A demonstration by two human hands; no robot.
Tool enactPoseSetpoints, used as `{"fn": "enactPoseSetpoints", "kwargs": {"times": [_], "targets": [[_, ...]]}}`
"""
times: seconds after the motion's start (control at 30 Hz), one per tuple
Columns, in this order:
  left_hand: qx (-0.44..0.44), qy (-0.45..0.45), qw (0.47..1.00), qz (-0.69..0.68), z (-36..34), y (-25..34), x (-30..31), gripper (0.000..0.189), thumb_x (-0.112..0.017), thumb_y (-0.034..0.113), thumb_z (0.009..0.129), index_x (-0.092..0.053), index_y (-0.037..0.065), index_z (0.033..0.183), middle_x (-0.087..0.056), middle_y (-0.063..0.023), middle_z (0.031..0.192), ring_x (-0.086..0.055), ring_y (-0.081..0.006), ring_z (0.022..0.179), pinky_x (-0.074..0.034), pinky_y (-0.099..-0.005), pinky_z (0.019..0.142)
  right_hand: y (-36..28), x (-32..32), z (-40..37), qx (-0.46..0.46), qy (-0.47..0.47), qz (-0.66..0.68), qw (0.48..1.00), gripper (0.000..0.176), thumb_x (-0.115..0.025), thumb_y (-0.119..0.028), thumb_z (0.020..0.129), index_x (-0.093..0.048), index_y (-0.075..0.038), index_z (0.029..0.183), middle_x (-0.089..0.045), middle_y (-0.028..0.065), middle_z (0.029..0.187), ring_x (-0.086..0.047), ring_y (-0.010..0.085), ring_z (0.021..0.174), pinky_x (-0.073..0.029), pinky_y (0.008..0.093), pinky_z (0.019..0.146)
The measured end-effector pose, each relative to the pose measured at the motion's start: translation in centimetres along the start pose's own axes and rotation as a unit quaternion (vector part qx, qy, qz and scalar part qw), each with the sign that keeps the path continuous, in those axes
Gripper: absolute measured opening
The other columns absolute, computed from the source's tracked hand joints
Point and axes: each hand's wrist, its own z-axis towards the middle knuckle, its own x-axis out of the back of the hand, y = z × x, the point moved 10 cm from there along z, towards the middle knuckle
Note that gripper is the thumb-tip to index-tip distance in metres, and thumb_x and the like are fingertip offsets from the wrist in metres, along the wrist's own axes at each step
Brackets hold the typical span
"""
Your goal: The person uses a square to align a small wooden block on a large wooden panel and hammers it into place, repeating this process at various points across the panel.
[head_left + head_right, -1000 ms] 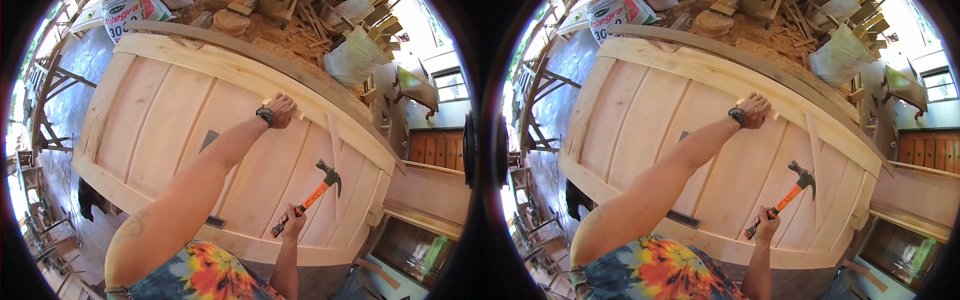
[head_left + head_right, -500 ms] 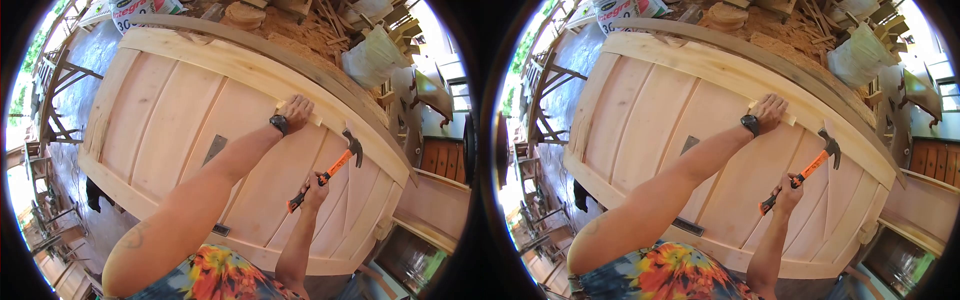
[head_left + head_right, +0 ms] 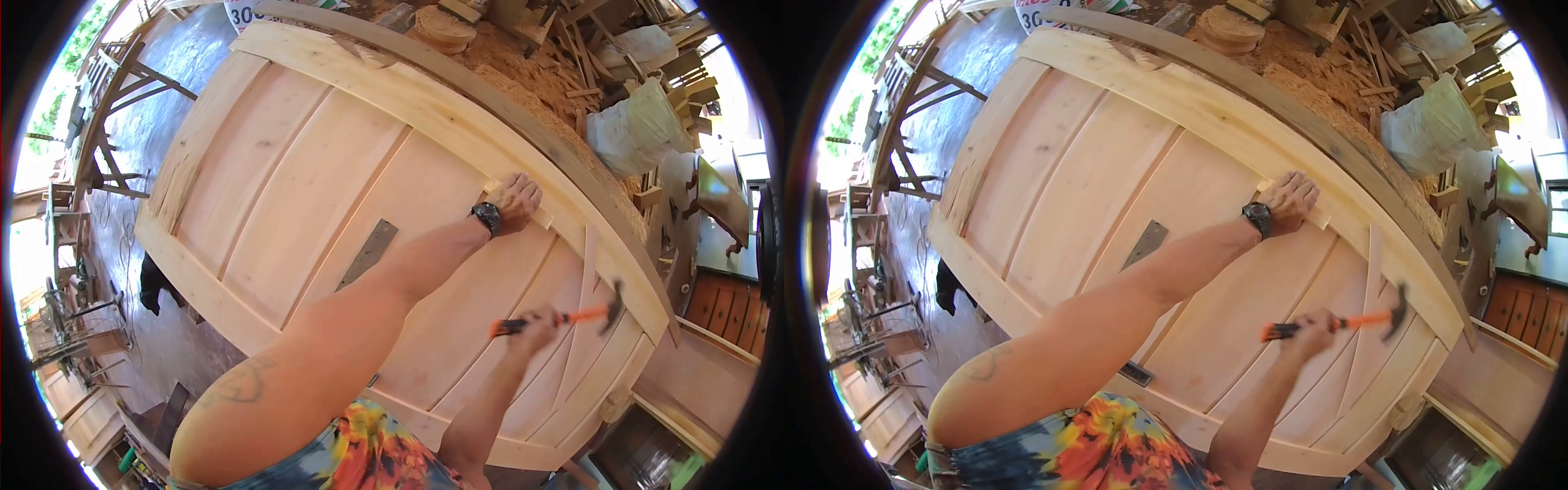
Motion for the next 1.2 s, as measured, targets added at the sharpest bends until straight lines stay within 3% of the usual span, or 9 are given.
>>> {"fn": "enactPoseSetpoints", "kwargs": {"times": [0.13,0.4,0.47,0.53,0.73,0.83,0.9,1.03,1.2], "targets": [[-0.003,0.029,1.0,0.004,-0.2,-0.1,-0.1,0.042,-0.055,0.018,0.087,-0.063,-0.004,0.122,-0.066,-0.0196,0.123,-0.059,-0.0391,0.122,-0.042,-0.0489,0.11,0.3,-3.7,-1.7,0.008,-0.254,-0.293,0.922,0.019,-0.067,-0.006,0.093,-0.052,-0.007,0.104,-0.045,-0.0017,0.061,-0.044,0.009,0.042,-0.038,0.0248,0.038],[-0.01,0.031,0.999,0.018,-0.3,0.0,-0.1,0.04,-0.053,0.019,0.089,-0.064,-0.004,0.12,-0.067,-0.0191,0.122,-0.06,-0.0379,0.12,-0.044,-0.0481,0.108,-0.7,-0.5,0.6,-0.009,0.0,0.034,0.999,0.017,-0.063,-0.008,0.093,-0.052,-0.007,0.105,-0.046,-0.0009,0.062,-0.044,0.0091,0.042,-0.038,0.0259,0.038],[-0.016,0.043,0.999,0.023,-0.3,0.5,-0.1,0.04,-0.054,0.019,0.089,-0.064,-0.004,0.12,-0.067,-0.0191,0.121,-0.06,-0.0376,0.119,-0.044,-0.0481,0.108,0.9,0.0,0.5,0.005,-0.044,-0.08,0.996,0.016,-0.062,-0.005,0.093,-0.053,-0.007,0.105,-0.044,-0.0015,0.063,-0.044,0.009,0.041,-0.038,0.026,0.037],[0.006,0.043,0.999,0.01,-0.1,-0.1,0.4,0.04,-0.055,0.018,0.088,-0.064,-0.003,0.12,-0.067,-0.0188,0.122,-0.061,-0.0372,0.119,-0.044,-0.0479,0.108,-0.9,-2.9,-1.3,0.034,-0.26,-0.353,0.898,0.016,-0.062,-0.004,0.093,-0.053,-0.005,0.107,-0.044,-0.0011,0.063,-0.044,0.0094,0.041,-0.039,0.0257,0.038],[-0.006,0.074,0.997,-0.02,0.0,0.0,1.0,0.034,-0.054,0.017,0.088,-0.066,-0.003,0.113,-0.068,-0.0183,0.113,-0.061,-0.0364,0.115,-0.044,-0.0466,0.106,-6.3,3.2,1.8,0.054,-0.083,-0.163,0.982,0.017,-0.064,-0.006,0.092,-0.052,-0.007,0.104,-0.043,-0.0022,0.06,-0.044,0.009,0.042,-0.039,0.027,0.038],[0.0,0.049,0.999,0.002,-0.1,0.0,0.6,0.04,-0.059,0.014,0.082,-0.065,-0.003,0.117,-0.067,-0.018,0.12,-0.061,-0.0381,0.119,-0.043,-0.0473,0.108,-3.8,4.2,3.6,0.042,0.046,0.028,0.998,0.018,-0.063,-0.008,0.091,-0.046,-0.013,0.086,-0.044,-0.0018,0.063,-0.044,0.0077,0.05,-0.038,0.026,0.04],[0.008,0.048,0.999,-0.016,-0.2,-0.4,0.6,0.039,-0.059,0.014,0.082,-0.065,-0.003,0.117,-0.067,-0.0181,0.12,-0.06,-0.038,0.119,-0.043,-0.0472,0.108,-1.8,1.1,1.0,0.068,0.013,0.02,0.997,0.016,-0.064,-0.007,0.089,-0.048,-0.009,0.086,-0.045,-0.0014,0.065,-0.044,0.0085,0.047,-0.038,0.0266,0.039],[0.011,0.05,0.998,-0.027,0.1,-0.3,0.9,0.038,-0.058,0.015,0.083,-0.065,-0.002,0.116,-0.067,-0.0179,0.121,-0.06,-0.0373,0.12,-0.044,-0.0469,0.108,-2.1,-2.1,-1.4,0.027,-0.232,-0.321,0.918,0.02,-0.067,-0.008,0.092,-0.05,-0.005,0.103,-0.047,-0.0001,0.065,-0.044,0.0101,0.041,-0.039,0.0263,0.037],[0.007,0.045,0.999,-0.004,-0.1,0.0,0.9,0.037,-0.057,0.016,0.084,-0.066,-0.002,0.116,-0.067,-0.0175,0.121,-0.06,-0.0367,0.12,-0.044,-0.0464,0.108,-4.5,1.3,1.6,0.05,-0.109,-0.163,0.979,0.019,-0.066,-0.007,0.093,-0.051,-0.008,0.103,-0.046,-0.0014,0.067,-0.044,0.0087,0.044,-0.039,0.0255,0.038]]}}
